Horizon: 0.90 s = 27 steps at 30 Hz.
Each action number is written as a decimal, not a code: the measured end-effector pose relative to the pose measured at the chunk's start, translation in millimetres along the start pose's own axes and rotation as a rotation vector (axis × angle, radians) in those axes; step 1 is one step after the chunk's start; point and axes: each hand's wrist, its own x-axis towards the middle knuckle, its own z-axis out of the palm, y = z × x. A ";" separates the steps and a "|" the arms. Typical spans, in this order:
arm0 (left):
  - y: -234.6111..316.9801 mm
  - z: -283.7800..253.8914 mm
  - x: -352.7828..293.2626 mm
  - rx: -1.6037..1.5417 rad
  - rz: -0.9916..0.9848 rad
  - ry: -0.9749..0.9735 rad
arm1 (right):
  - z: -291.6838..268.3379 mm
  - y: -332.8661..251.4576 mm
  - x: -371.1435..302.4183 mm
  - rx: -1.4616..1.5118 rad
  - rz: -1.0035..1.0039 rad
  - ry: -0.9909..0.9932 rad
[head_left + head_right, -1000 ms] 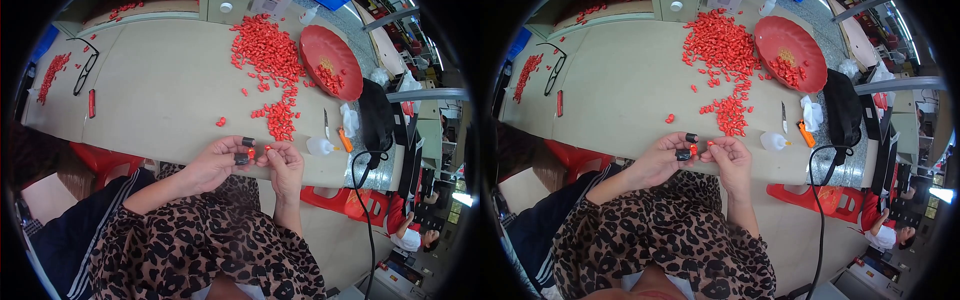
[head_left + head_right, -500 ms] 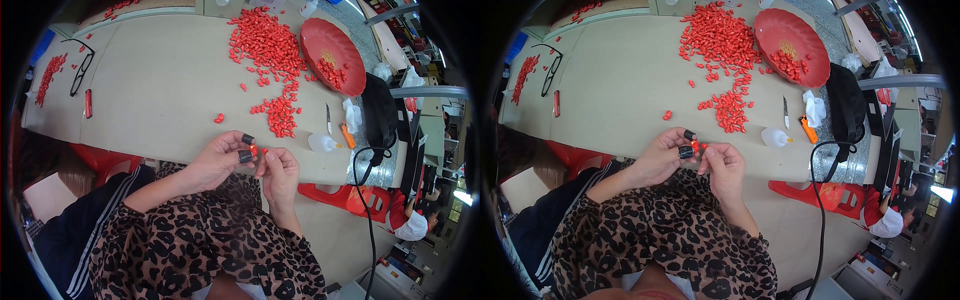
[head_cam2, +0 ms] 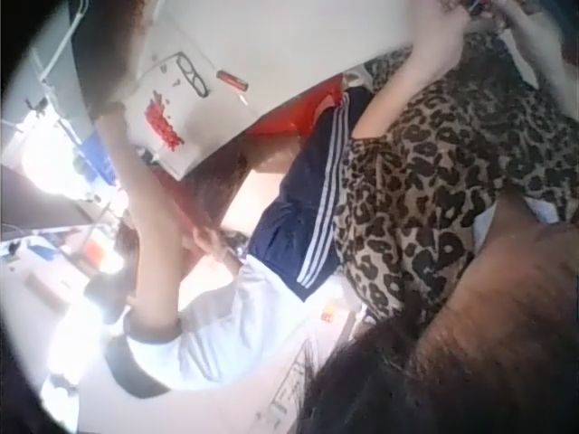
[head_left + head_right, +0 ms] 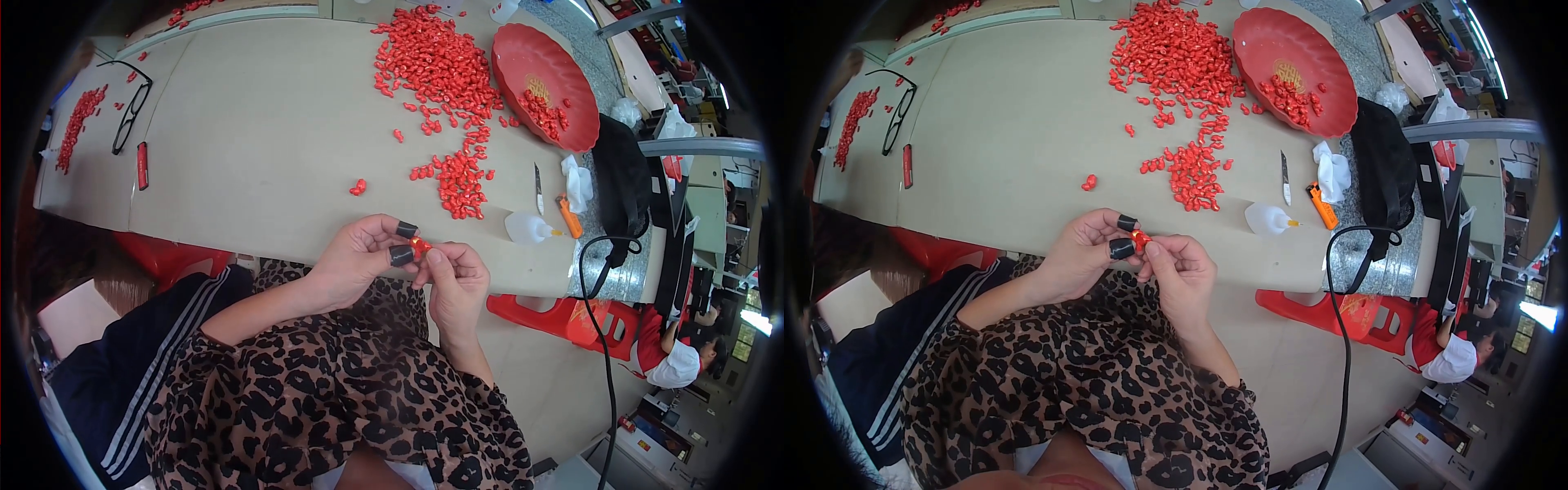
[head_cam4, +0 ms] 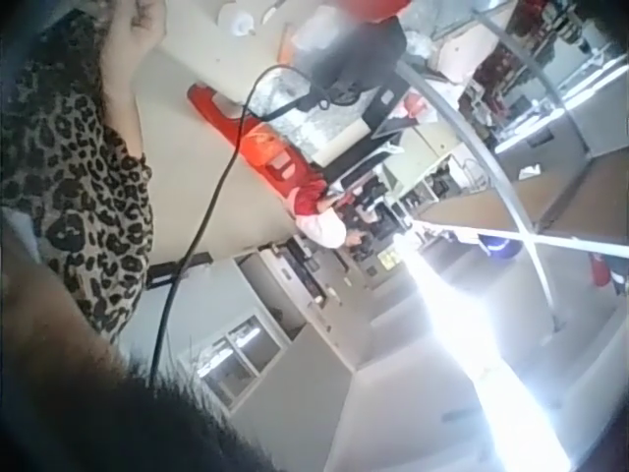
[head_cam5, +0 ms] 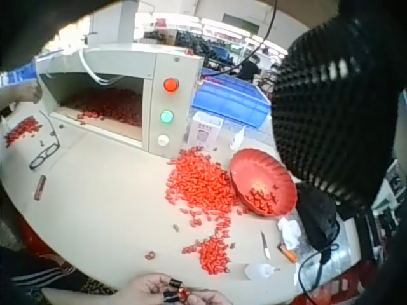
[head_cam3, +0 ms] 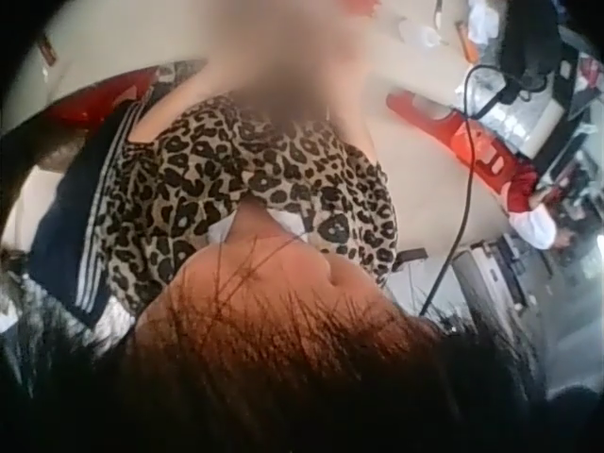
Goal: The person applies glue from a glue bottle to a red plastic toy component, then attaches the component to a black base by hand.
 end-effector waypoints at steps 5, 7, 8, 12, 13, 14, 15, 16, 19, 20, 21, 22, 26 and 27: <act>-1.2 -1.1 0.9 0.017 0.003 -0.001 | -2.1 0.5 0.3 -0.025 -0.007 -0.024; -0.6 -0.1 0.8 0.002 0.011 -0.007 | -1.6 0.1 0.6 -0.027 0.000 -0.018; -0.4 0.1 0.9 0.001 0.011 -0.007 | -1.7 -0.1 0.6 -0.028 0.001 -0.018; -1.2 -0.6 1.5 0.003 -0.004 -0.021 | -3.0 -1.4 0.7 -0.050 0.014 -0.022; -1.9 -1.2 1.6 0.013 -0.011 -0.022 | -3.3 -1.7 0.7 -0.065 0.017 -0.024; -2.3 -1.5 1.7 0.012 -0.011 -0.022 | -3.3 -2.2 1.0 -0.066 0.018 -0.025; -2.8 -1.9 1.8 0.016 -0.003 -0.025 | -3.2 -2.7 1.3 -0.076 0.013 -0.030; -3.1 -2.2 1.8 0.020 0.006 -0.027 | -3.0 -3.1 1.4 -0.085 0.009 -0.035; -2.9 -2.4 1.7 0.005 0.002 -0.032 | -2.4 -4.2 1.4 -0.093 0.010 -0.029; -3.4 -2.8 1.7 0.004 0.002 -0.031 | -2.6 -4.1 1.4 -0.093 0.011 -0.030; -4.2 -3.5 1.9 0.004 0.013 -0.040 | -3.0 -3.8 1.4 -0.108 0.016 -0.030; -4.2 -3.3 2.0 0.004 0.023 -0.051 | -3.1 -4.5 1.1 -0.123 0.017 -0.029; -4.5 -3.2 1.8 0.018 0.019 -0.043 | -3.6 -7.6 1.5 -0.138 0.032 -0.031; -4.4 -3.0 1.6 0.034 0.023 -0.040 | -4.0 -8.2 1.6 -0.158 0.033 -0.041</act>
